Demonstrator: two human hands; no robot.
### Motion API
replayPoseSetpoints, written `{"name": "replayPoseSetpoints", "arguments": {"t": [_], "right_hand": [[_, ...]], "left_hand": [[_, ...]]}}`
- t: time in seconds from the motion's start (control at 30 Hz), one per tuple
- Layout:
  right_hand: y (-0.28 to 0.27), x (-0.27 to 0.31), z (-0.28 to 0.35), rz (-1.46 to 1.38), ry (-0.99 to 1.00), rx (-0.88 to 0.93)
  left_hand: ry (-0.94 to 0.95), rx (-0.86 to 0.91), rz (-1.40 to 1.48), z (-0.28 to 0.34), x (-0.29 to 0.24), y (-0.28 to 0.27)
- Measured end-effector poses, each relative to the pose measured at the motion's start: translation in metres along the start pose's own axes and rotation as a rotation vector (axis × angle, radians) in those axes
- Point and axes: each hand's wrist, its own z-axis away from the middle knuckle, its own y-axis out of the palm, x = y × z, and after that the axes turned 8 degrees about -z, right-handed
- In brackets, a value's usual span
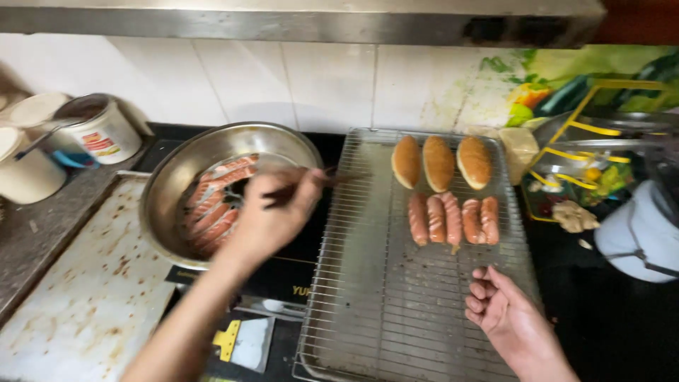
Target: Frying sausages in a pan and transferring them to a cooling rack.
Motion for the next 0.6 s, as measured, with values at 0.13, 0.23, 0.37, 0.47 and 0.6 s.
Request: {"name": "replayPoseSetpoints", "arguments": {"t": [0.13, 0.23, 0.37, 0.47, 0.6], "right_hand": [[0.003, -0.014, -0.016, 0.0, 0.046, 0.047], [0.015, -0.021, -0.024, 0.028, 0.077, 0.028], [0.03, -0.031, -0.03, 0.048, 0.087, 0.053], [0.036, -0.038, -0.032, 0.057, 0.098, 0.058], [0.043, -0.043, -0.031, 0.081, 0.104, 0.06]], "left_hand": [[-0.238, 0.241, -0.258, -0.006, 0.014, -0.083], [-0.242, 0.364, -0.482, 0.001, 0.042, -0.117], [-0.373, 0.593, -0.533, 0.021, 0.071, -0.13], [-0.363, 0.684, -0.525, 0.029, 0.085, -0.125], [-0.319, 0.751, -0.576, 0.032, 0.11, -0.113]]}}
